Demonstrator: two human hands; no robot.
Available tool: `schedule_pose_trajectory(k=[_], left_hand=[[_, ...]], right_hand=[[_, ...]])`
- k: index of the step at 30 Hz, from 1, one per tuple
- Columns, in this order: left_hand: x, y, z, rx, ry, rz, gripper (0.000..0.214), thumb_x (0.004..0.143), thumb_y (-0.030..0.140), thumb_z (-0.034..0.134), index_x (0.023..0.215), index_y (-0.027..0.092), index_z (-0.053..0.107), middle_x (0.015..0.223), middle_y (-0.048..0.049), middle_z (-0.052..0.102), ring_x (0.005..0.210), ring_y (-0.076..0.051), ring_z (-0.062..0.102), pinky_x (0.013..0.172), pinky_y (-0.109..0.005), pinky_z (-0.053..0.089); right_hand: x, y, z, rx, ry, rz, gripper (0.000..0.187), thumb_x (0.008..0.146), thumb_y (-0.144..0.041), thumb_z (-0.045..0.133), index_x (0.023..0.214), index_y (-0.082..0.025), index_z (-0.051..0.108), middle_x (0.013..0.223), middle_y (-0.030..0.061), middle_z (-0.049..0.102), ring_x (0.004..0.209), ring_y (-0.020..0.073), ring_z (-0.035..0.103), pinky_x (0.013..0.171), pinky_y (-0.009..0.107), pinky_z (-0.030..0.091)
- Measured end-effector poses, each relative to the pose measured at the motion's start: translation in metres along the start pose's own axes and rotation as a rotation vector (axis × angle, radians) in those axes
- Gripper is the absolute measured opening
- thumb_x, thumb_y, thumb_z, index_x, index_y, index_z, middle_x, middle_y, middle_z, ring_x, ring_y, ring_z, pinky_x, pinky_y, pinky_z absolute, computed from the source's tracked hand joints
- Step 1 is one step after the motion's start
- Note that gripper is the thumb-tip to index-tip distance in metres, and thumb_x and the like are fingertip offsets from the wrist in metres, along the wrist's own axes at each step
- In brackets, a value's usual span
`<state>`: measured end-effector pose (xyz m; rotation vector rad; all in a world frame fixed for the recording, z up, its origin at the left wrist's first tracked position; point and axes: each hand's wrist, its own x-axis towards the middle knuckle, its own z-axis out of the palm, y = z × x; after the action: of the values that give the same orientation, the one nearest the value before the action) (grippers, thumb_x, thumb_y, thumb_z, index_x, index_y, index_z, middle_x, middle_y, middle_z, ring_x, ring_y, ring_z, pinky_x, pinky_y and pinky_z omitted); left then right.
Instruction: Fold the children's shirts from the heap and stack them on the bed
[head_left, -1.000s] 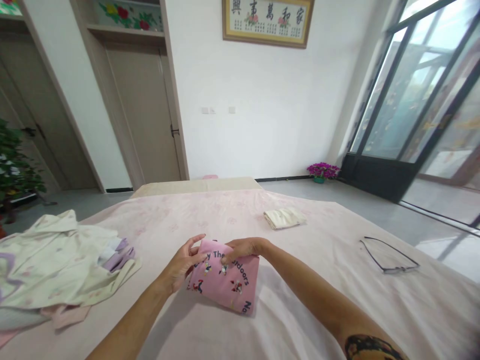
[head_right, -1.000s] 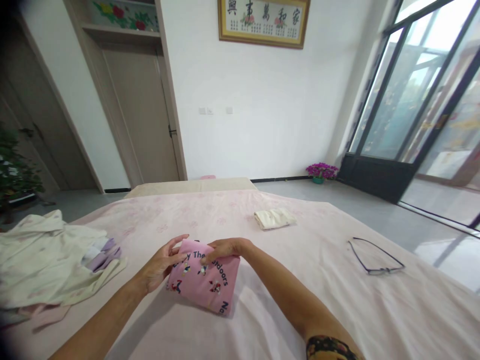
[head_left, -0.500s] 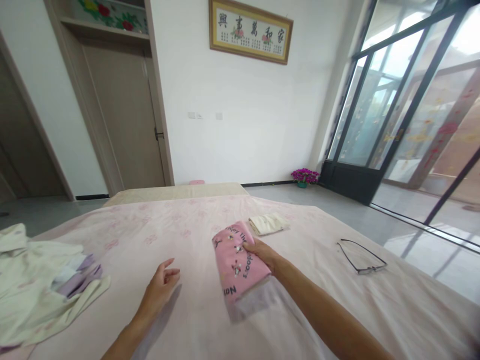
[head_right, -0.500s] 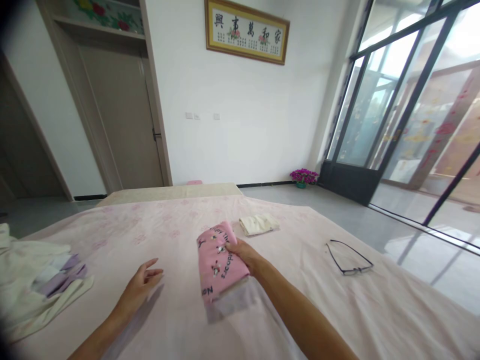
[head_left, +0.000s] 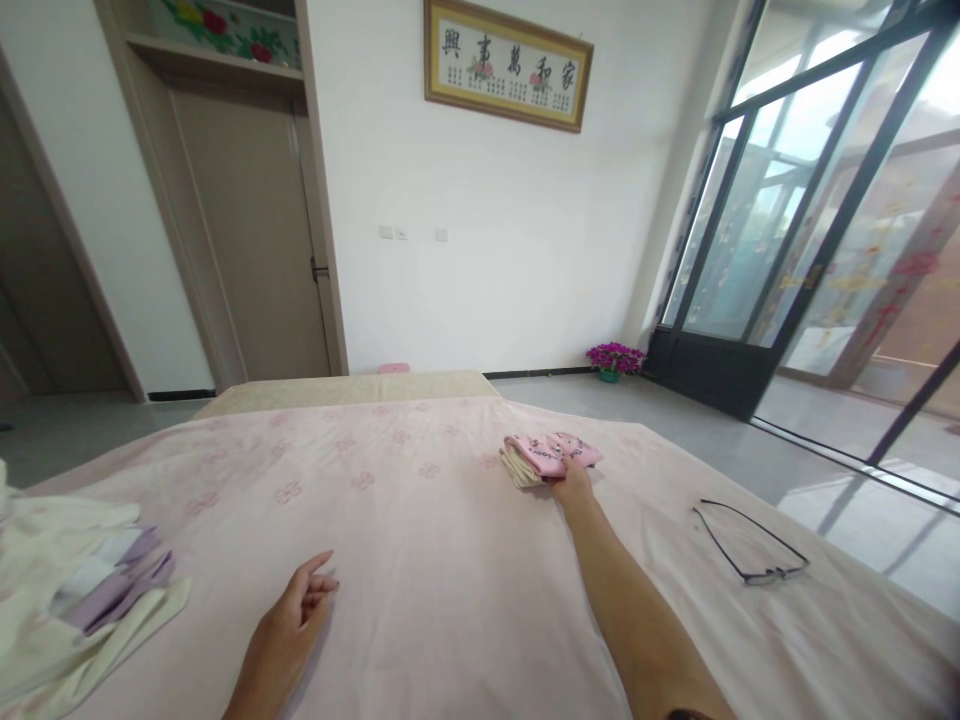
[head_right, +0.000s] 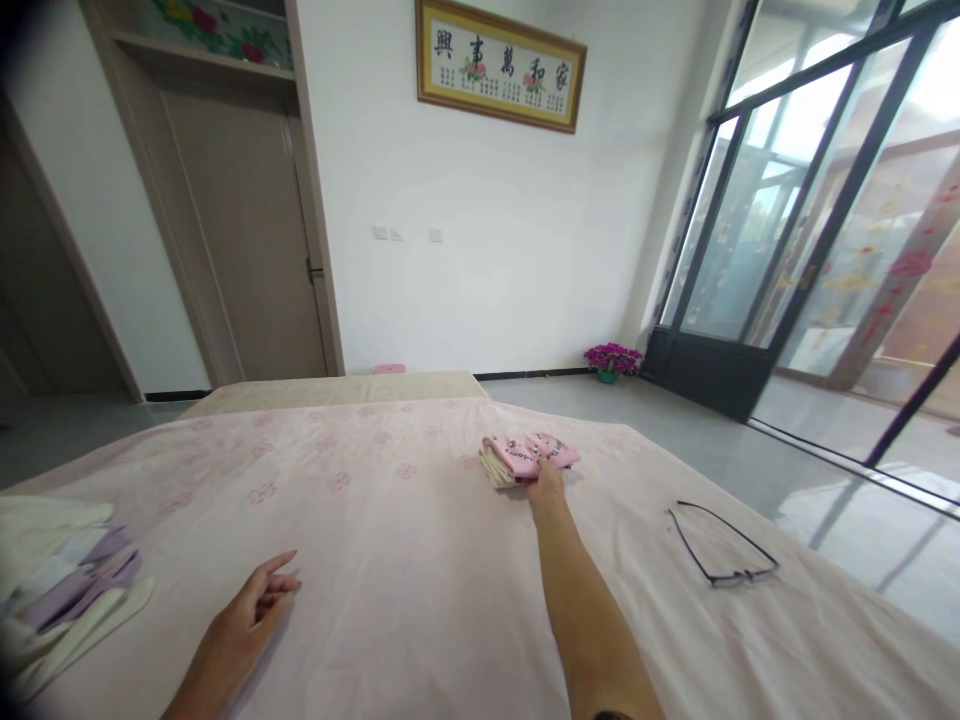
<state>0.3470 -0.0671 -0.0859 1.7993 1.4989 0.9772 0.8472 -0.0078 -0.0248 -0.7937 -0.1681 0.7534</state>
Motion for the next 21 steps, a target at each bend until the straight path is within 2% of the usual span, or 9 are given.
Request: schedule_pose_trajectory(k=[3, 7, 11, 18, 21], left_hand=[[0.000, 0.000, 0.000, 0.013, -0.003, 0.009, 0.053, 0.082, 0.046, 0.049, 0.129, 0.023, 0.048, 0.100, -0.0033, 0.068, 0.084, -0.019, 0.067, 0.078, -0.030, 0.053], [0.002, -0.002, 0.001, 0.010, -0.010, 0.015, 0.051, 0.083, 0.045, 0.049, 0.129, 0.023, 0.049, 0.099, -0.0025, 0.069, 0.083, -0.018, 0.067, 0.076, -0.029, 0.053], [0.003, -0.003, 0.002, -0.011, -0.034, 0.015, 0.048, 0.082, 0.045, 0.051, 0.125, 0.023, 0.053, 0.097, -0.0027, 0.069, 0.083, -0.018, 0.067, 0.076, -0.027, 0.052], [0.001, 0.002, 0.002, -0.035, -0.006, 0.016, 0.043, 0.078, 0.046, 0.055, 0.114, 0.025, 0.063, 0.094, -0.0026, 0.070, 0.084, -0.020, 0.068, 0.075, -0.027, 0.053], [0.001, 0.002, 0.002, -0.042, -0.004, 0.008, 0.042, 0.078, 0.047, 0.056, 0.113, 0.026, 0.064, 0.095, -0.0025, 0.070, 0.085, -0.021, 0.068, 0.077, -0.029, 0.053]], right_hand=[[0.007, 0.013, -0.009, -0.025, 0.090, 0.012, 0.048, 0.088, -0.009, 0.047, 0.134, -0.022, 0.042, 0.128, 0.0090, 0.061, 0.105, 0.0180, 0.064, 0.091, 0.044, 0.050], [0.016, 0.018, -0.009, -0.033, 0.105, 0.023, 0.046, 0.087, -0.012, 0.050, 0.130, -0.027, 0.047, 0.124, 0.0052, 0.064, 0.103, 0.0178, 0.065, 0.091, 0.043, 0.052], [0.019, 0.019, -0.007, -0.043, 0.116, 0.068, 0.045, 0.087, -0.010, 0.048, 0.128, -0.028, 0.049, 0.123, 0.0053, 0.065, 0.105, 0.0197, 0.065, 0.093, 0.048, 0.051], [0.013, 0.017, -0.002, -0.025, 0.038, 0.072, 0.041, 0.088, -0.011, 0.047, 0.126, -0.024, 0.050, 0.127, 0.0069, 0.062, 0.110, 0.0198, 0.062, 0.093, 0.045, 0.051], [0.007, 0.019, 0.000, -0.045, -0.007, 0.071, 0.044, 0.087, -0.010, 0.045, 0.129, -0.023, 0.046, 0.128, 0.0085, 0.061, 0.111, 0.0210, 0.061, 0.093, 0.049, 0.049]])
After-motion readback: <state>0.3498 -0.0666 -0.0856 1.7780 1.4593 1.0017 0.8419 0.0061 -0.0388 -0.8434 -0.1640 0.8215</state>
